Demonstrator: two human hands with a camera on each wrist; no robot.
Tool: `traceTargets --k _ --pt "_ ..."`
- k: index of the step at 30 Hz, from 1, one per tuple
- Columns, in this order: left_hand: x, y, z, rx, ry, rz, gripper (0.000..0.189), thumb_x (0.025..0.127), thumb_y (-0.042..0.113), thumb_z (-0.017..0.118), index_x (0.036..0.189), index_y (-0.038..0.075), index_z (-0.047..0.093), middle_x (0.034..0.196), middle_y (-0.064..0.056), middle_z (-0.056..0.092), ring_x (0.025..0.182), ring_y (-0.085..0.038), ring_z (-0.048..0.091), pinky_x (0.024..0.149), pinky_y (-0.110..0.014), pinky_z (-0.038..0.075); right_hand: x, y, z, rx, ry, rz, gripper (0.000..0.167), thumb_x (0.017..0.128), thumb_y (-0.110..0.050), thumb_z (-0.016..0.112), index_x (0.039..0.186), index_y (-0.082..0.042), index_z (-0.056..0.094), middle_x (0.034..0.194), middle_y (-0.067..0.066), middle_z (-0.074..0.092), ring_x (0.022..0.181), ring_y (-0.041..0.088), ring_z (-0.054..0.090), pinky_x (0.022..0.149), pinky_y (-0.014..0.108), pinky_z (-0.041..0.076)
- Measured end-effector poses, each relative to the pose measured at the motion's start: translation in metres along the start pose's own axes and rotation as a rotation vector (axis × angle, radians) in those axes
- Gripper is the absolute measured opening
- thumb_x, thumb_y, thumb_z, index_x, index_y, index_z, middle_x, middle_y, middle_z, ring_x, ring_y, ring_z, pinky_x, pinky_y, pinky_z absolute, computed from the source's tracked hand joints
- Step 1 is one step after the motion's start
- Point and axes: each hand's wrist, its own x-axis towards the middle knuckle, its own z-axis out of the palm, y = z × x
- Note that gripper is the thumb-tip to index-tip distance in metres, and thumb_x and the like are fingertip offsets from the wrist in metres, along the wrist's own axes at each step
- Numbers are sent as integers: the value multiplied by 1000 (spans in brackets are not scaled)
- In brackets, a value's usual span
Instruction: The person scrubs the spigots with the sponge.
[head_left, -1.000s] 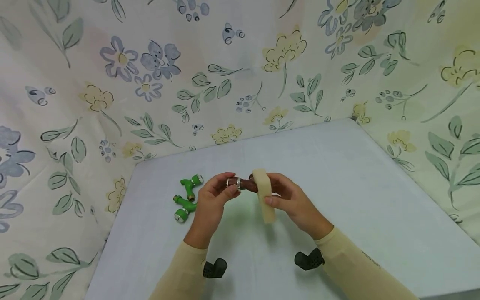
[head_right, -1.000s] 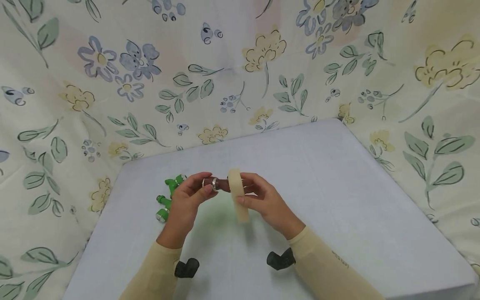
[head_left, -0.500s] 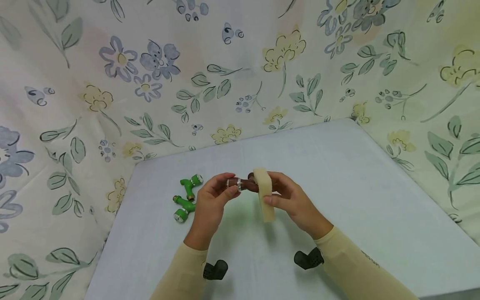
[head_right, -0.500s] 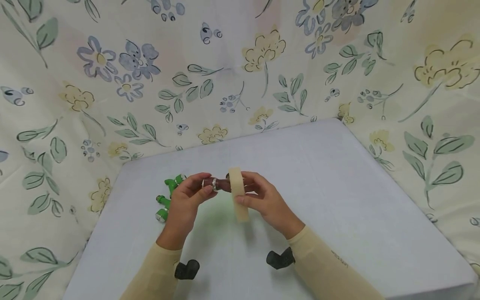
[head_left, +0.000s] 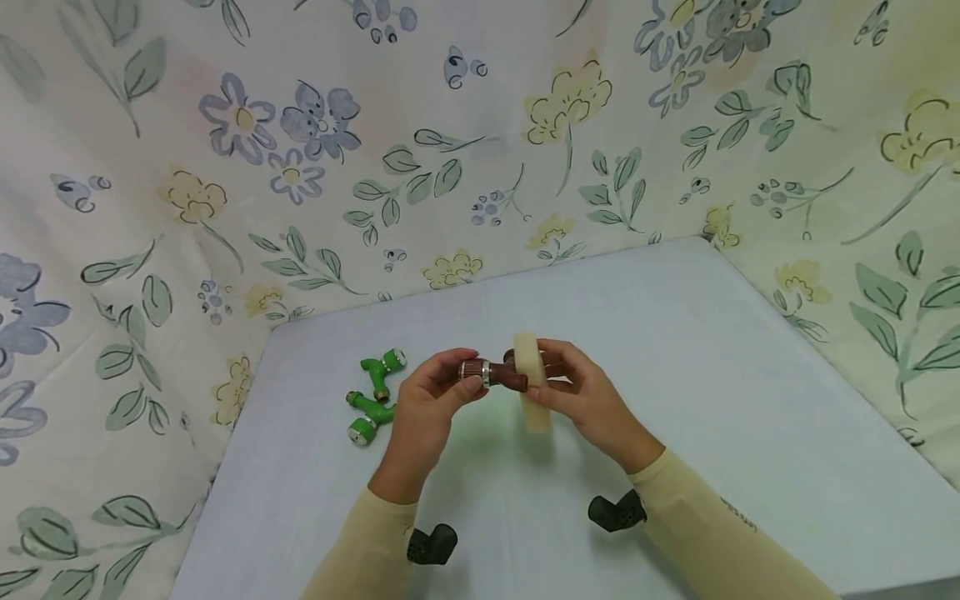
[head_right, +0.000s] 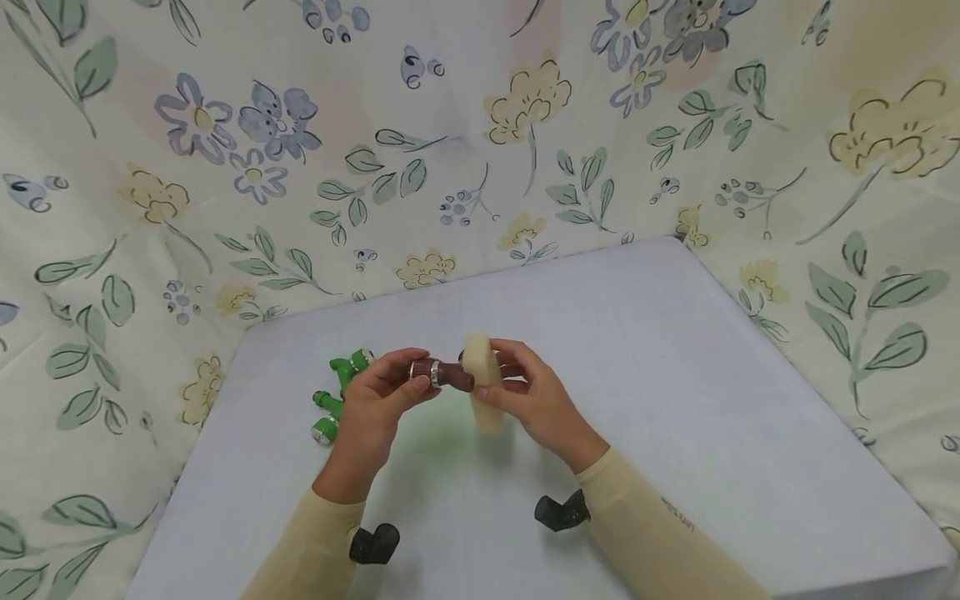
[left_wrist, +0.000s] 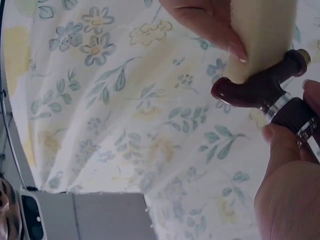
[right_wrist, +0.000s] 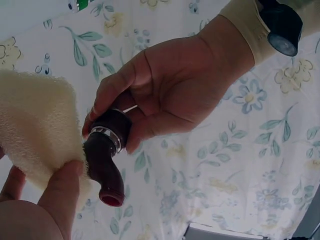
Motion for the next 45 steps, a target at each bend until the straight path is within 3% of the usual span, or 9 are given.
traceTargets --k 6,11,16,24,30,37,41,45 --pt "0 0 2 -5 -29 -4 34 102 -5 73 135 -6 67 119 -22 67 108 -30 71 95 -46 62 1 6 -3 -87 92 64 59 103 -22 81 156 -18 56 137 11 62 126 28 60 106 45 54" --pt "2 -1 2 9 -13 -3 33 102 -3 75 135 -3 69 119 -22 68 109 -31 71 95 -45 62 -1 5 -1 -76 70 69 58 103 -24 80 156 -21 57 137 11 63 124 30 61 107 54 51" --pt "4 -4 2 16 4 -4 34 102 0 77 135 -1 70 119 -21 70 109 -31 71 94 -45 63 -2 1 2 -61 59 51 58 104 -23 79 156 -22 56 137 10 63 125 29 61 106 49 53" --pt "5 -8 0 -1 31 -11 33 101 1 78 133 0 71 119 -20 70 110 -30 71 95 -45 62 -2 -1 5 16 12 -12 56 103 -13 78 155 -18 57 140 10 64 129 32 58 109 51 52" --pt "6 -9 -1 -30 28 -12 33 102 1 76 135 -1 69 121 -24 68 111 -31 70 96 -47 61 -4 -4 3 62 -11 1 53 105 -15 76 155 -21 57 141 9 63 130 33 58 105 42 55" --pt "6 -11 1 -95 41 -53 35 103 -3 73 135 -9 62 125 -26 64 109 -27 72 98 -47 61 -4 -13 5 248 -63 -39 53 105 -5 71 155 -8 54 147 18 57 135 39 53 103 39 54" --pt "5 -14 3 -98 8 -80 34 101 -6 75 133 -8 63 121 -19 62 107 -27 73 98 -47 61 -4 -17 6 277 -67 -82 53 105 -2 69 155 -6 53 149 20 56 137 40 51 105 38 53" --pt "2 -17 4 -14 -45 -98 36 100 0 78 135 -1 70 125 -16 67 108 -28 71 96 -42 62 -3 -21 8 247 -42 -100 54 104 -2 70 155 -8 54 148 19 57 134 40 52 104 38 54"
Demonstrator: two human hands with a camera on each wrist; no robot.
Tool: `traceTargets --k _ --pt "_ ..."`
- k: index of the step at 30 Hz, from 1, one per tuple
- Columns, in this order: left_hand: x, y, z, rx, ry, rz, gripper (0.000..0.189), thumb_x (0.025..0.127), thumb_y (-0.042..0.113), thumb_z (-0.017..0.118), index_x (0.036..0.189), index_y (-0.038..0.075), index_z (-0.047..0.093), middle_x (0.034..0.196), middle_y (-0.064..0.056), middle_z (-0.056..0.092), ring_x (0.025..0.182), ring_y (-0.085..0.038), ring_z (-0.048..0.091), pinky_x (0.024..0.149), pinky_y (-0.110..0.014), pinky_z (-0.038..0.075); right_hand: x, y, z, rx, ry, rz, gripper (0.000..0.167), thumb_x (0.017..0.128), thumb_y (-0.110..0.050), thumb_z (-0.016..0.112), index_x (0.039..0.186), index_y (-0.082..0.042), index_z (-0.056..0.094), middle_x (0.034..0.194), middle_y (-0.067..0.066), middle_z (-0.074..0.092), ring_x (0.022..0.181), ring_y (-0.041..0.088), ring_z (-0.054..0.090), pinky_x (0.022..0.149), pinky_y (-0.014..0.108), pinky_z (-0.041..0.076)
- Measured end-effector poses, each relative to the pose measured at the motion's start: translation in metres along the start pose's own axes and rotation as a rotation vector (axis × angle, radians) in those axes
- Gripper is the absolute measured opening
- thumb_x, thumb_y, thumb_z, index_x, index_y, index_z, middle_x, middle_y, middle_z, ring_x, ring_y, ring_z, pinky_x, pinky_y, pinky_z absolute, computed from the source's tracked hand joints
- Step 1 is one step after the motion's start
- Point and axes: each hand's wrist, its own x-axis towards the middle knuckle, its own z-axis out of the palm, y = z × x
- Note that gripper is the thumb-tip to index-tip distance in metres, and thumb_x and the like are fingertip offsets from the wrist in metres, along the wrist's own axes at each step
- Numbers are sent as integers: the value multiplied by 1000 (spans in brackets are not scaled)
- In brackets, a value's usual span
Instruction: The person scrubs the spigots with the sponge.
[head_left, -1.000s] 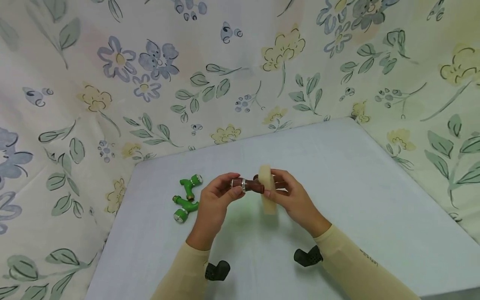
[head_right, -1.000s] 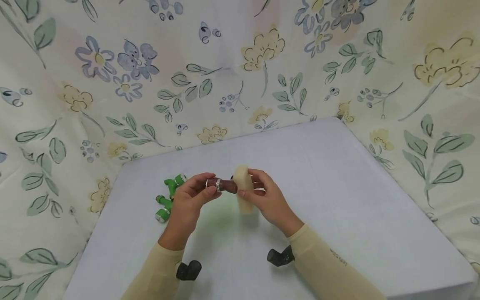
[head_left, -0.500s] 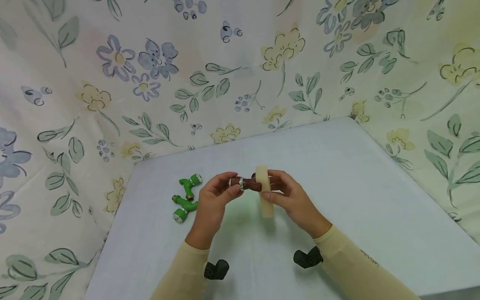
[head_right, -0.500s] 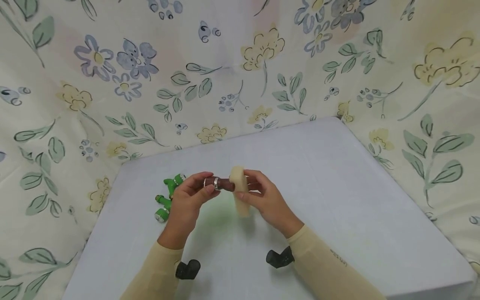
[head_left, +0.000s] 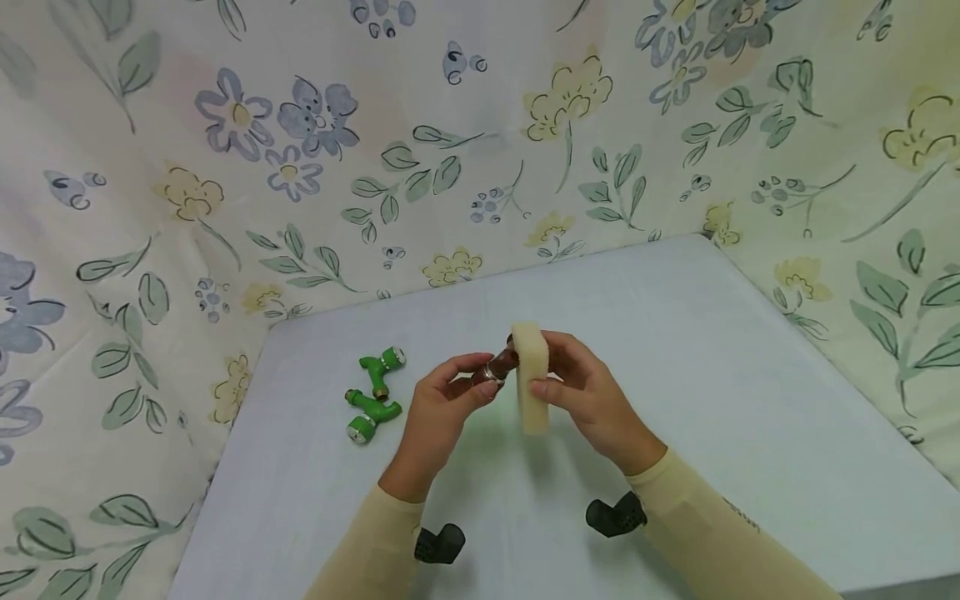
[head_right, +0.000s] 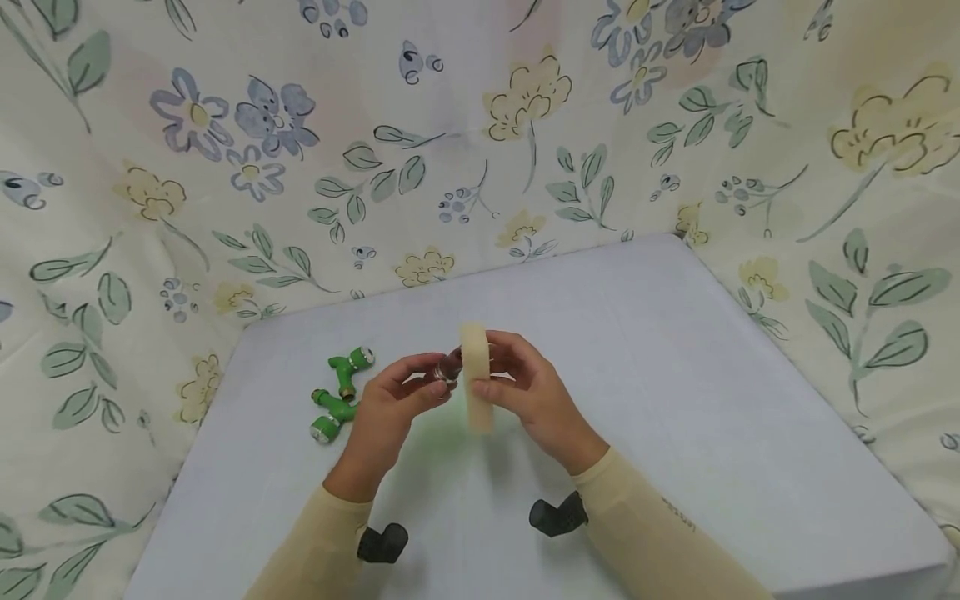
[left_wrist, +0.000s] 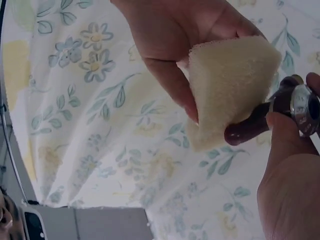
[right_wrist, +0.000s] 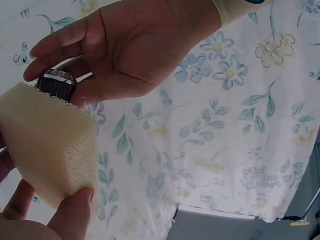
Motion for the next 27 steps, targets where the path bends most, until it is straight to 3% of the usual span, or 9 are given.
traceTargets --k 9,22,27 --pt "-3 0 9 196 -19 16 38 97 2 83 134 8 74 129 -9 69 112 -31 70 90 -34 63 1 -2 6 -72 29 -37 61 100 -2 79 155 -11 54 144 17 59 131 38 55 110 42 53" --pt "-7 2 12 168 -74 65 35 97 -1 83 129 5 73 129 -11 68 116 -34 69 94 -40 63 5 7 -3 -207 90 -19 59 101 -4 79 154 -13 54 138 13 61 125 34 58 109 43 54" --pt "-8 5 12 150 -101 76 31 98 -1 81 127 6 73 126 -11 69 116 -34 70 94 -42 63 7 9 -9 -268 146 24 60 101 -9 81 155 -13 54 138 12 60 126 30 57 109 40 53"
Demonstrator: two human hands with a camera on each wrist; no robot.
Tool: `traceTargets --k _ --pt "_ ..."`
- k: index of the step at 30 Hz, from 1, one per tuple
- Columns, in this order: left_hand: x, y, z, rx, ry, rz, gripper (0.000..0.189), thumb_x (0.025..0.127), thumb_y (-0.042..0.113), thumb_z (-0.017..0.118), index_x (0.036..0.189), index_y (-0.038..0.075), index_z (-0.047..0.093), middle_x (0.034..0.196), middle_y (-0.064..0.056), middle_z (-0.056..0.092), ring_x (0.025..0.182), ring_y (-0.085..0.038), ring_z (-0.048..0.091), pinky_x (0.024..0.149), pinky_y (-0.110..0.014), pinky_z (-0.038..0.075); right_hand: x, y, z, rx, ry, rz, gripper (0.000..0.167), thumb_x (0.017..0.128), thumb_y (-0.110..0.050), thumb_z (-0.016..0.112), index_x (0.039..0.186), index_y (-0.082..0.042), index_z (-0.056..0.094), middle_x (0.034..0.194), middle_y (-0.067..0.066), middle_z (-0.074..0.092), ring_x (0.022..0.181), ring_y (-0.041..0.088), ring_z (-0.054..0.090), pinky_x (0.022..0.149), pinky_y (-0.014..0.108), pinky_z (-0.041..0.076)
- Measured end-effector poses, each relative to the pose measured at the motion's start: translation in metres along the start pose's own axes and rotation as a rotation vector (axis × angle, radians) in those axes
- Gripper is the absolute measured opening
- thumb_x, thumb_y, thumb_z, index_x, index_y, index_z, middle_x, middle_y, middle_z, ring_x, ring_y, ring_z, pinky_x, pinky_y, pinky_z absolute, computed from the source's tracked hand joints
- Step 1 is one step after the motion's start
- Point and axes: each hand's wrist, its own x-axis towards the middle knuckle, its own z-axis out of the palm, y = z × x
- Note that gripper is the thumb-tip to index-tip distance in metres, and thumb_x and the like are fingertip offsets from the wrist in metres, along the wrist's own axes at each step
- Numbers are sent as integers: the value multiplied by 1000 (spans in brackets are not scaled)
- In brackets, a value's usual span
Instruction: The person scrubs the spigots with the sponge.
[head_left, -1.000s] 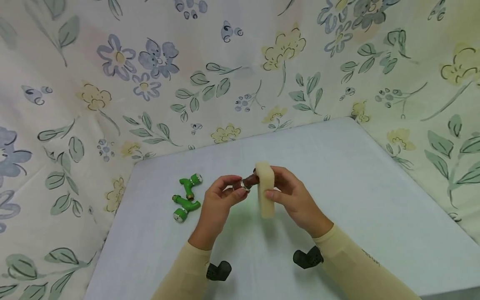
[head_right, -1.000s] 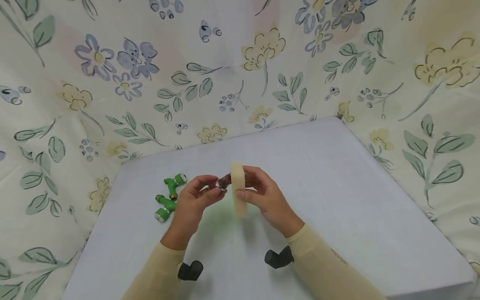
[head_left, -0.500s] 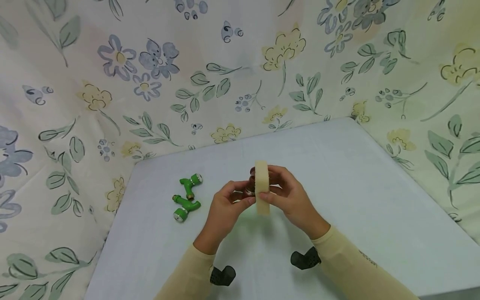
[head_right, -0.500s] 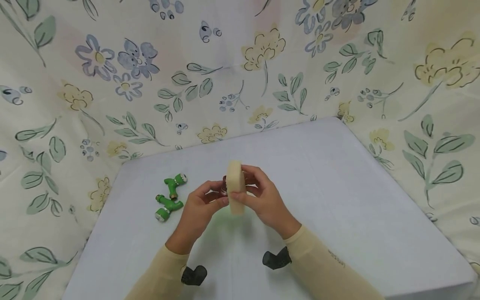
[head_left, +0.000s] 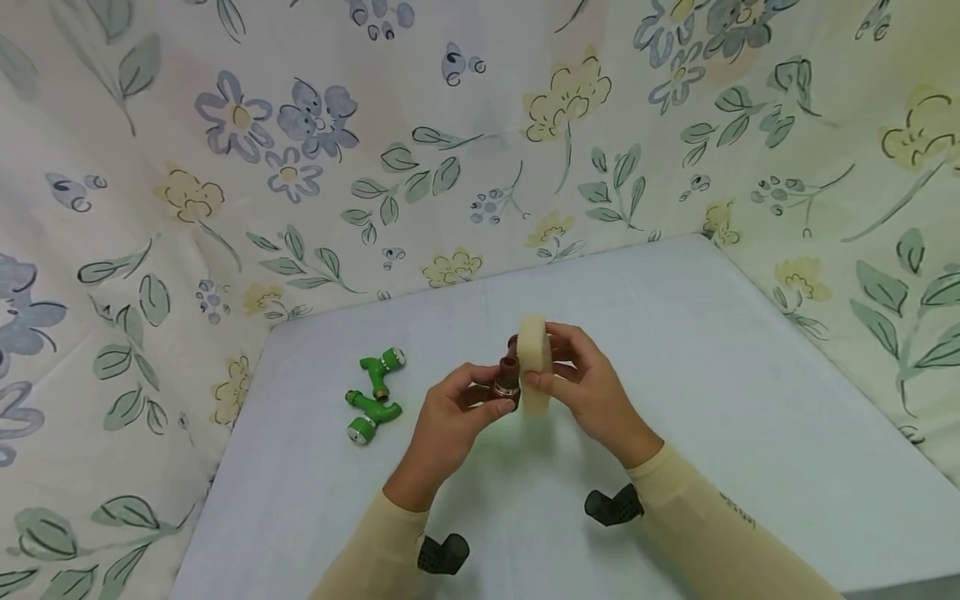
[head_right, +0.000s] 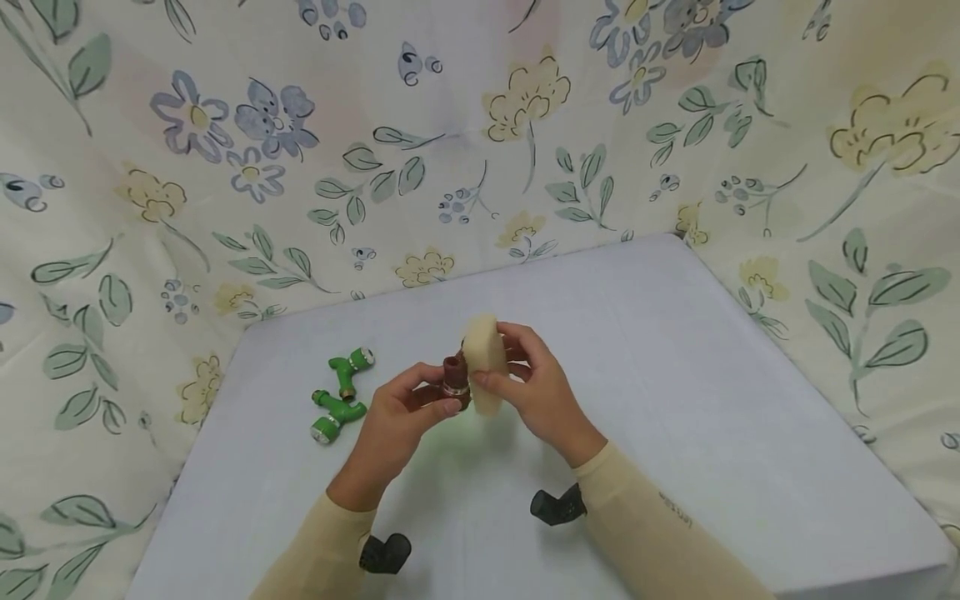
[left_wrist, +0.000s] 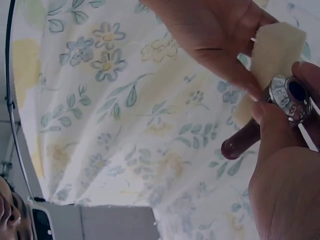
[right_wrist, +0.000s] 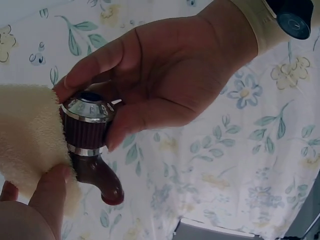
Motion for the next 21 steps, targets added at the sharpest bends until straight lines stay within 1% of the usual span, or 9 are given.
traceTargets --k 3,7,12,16,21 --pt "-1 1 0 -11 -20 3 30 99 -1 80 127 5 73 125 -12 69 117 -34 70 95 -42 63 0 0 -2 -28 28 53 62 100 -14 82 156 -14 54 138 12 60 127 28 57 108 38 53" --pt "-1 1 -1 -7 -23 7 30 99 -1 80 128 4 73 126 -12 69 117 -34 69 94 -42 63 -1 -1 -1 -30 21 84 63 101 -16 82 157 -14 52 136 14 59 126 29 58 107 36 54" --pt "0 1 -1 -2 10 -14 31 98 -3 81 127 2 73 125 -13 69 114 -35 70 92 -40 64 -4 0 0 -4 -16 76 62 102 -16 82 156 -17 53 135 14 60 126 30 59 106 36 55" --pt "2 1 -1 1 32 -36 32 97 -4 80 128 1 73 127 -15 68 114 -35 69 92 -40 64 -7 -1 4 15 -56 50 60 102 -15 81 156 -18 55 139 12 60 127 31 58 107 39 54" --pt "5 -1 -3 9 69 -85 32 97 -2 81 128 1 73 128 -15 69 114 -32 71 93 -37 63 -9 -6 10 45 -110 19 59 101 -13 80 155 -18 56 141 10 60 128 32 56 108 42 54"
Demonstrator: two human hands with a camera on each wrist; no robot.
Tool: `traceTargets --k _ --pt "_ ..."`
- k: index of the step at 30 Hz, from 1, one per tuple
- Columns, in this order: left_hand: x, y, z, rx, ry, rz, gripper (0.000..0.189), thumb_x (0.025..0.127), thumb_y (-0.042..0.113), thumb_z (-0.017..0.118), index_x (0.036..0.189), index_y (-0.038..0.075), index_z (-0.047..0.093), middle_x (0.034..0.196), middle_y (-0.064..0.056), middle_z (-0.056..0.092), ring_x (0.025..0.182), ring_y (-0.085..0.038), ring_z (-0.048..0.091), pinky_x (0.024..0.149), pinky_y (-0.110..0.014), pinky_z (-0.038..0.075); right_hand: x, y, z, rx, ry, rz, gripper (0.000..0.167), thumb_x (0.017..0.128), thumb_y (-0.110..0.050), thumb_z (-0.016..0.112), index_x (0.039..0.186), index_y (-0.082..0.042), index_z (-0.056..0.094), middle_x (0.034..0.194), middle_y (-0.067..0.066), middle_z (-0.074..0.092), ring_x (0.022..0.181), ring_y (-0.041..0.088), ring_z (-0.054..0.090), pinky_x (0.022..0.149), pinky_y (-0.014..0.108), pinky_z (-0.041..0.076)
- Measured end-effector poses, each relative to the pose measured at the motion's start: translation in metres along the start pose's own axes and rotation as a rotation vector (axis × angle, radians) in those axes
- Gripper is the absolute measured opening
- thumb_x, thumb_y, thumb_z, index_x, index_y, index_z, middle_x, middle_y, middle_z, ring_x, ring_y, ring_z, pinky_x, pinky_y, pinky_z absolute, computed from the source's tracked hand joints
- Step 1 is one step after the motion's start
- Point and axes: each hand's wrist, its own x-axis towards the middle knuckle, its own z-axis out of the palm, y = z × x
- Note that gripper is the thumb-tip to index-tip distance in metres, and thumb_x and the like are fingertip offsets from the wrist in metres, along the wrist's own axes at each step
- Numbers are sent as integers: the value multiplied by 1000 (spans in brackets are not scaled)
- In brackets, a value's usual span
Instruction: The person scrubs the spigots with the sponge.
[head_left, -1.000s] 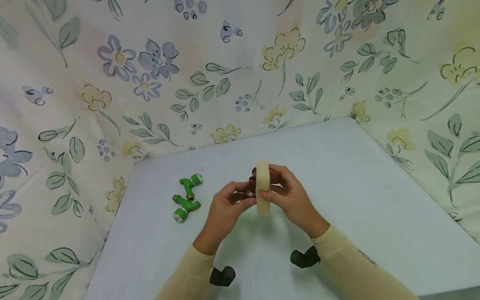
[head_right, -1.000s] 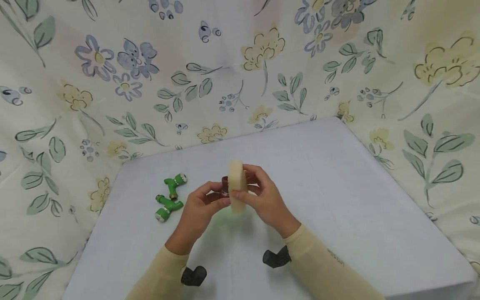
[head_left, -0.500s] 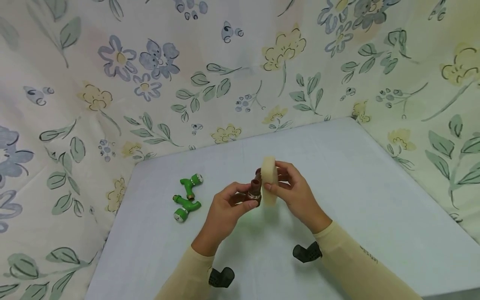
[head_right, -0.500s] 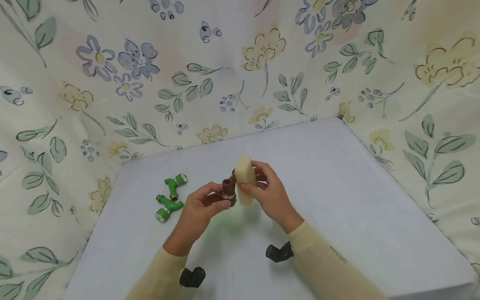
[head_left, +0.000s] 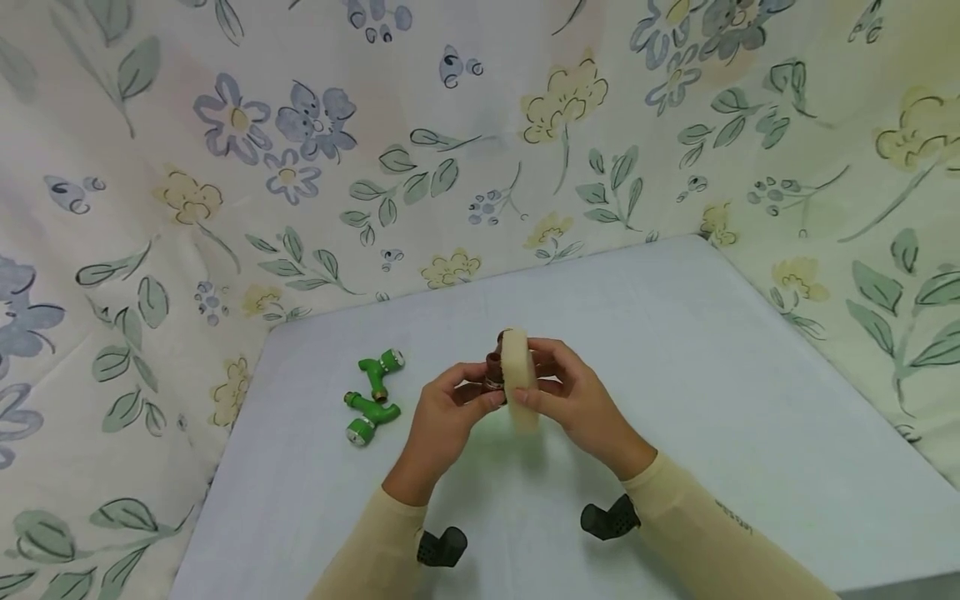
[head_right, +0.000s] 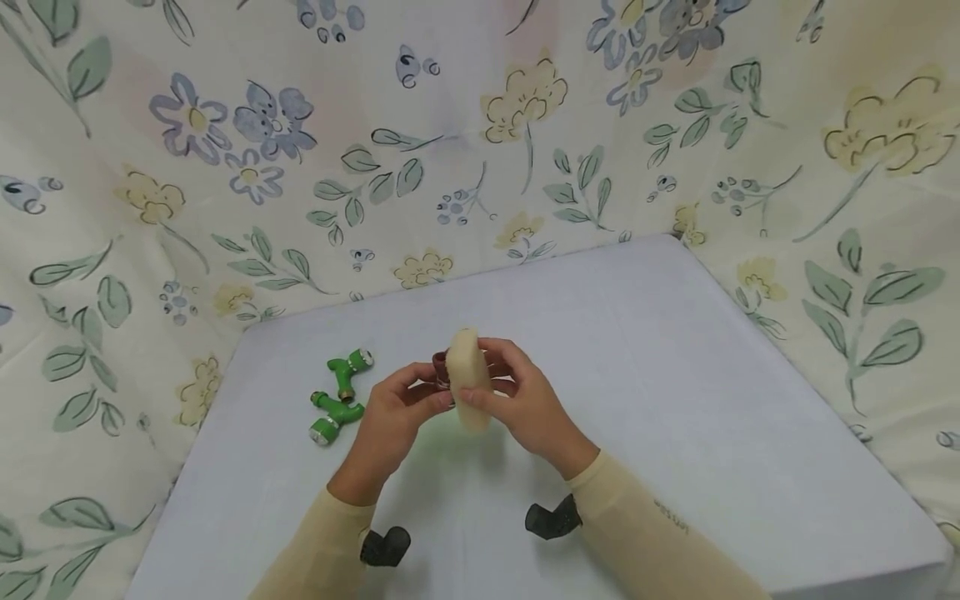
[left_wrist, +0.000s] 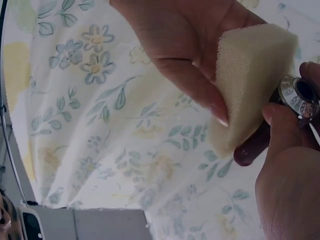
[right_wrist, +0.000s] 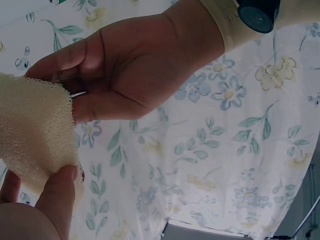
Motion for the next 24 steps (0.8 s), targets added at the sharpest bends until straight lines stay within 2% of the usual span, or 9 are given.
traceTargets --k 5,14,24 --pt "1 -3 -3 -1 17 -24 32 98 -1 81 129 0 73 129 -15 69 114 -31 72 94 -37 62 -1 -5 5 20 -25 -27 61 100 -8 80 155 -15 55 138 12 60 126 33 56 109 41 53" --pt "2 -4 -2 -10 1 -8 30 97 -3 81 126 0 72 129 -15 68 113 -31 71 93 -37 63 2 -3 2 -26 -9 -32 60 100 -11 81 155 -17 56 138 10 61 126 32 57 109 43 52" --pt "0 3 2 -36 -49 34 31 96 -7 80 125 -1 71 129 -17 67 114 -35 70 93 -42 64 9 -1 -10 -100 48 12 62 100 -16 83 155 -16 55 139 9 61 128 27 58 110 57 50"
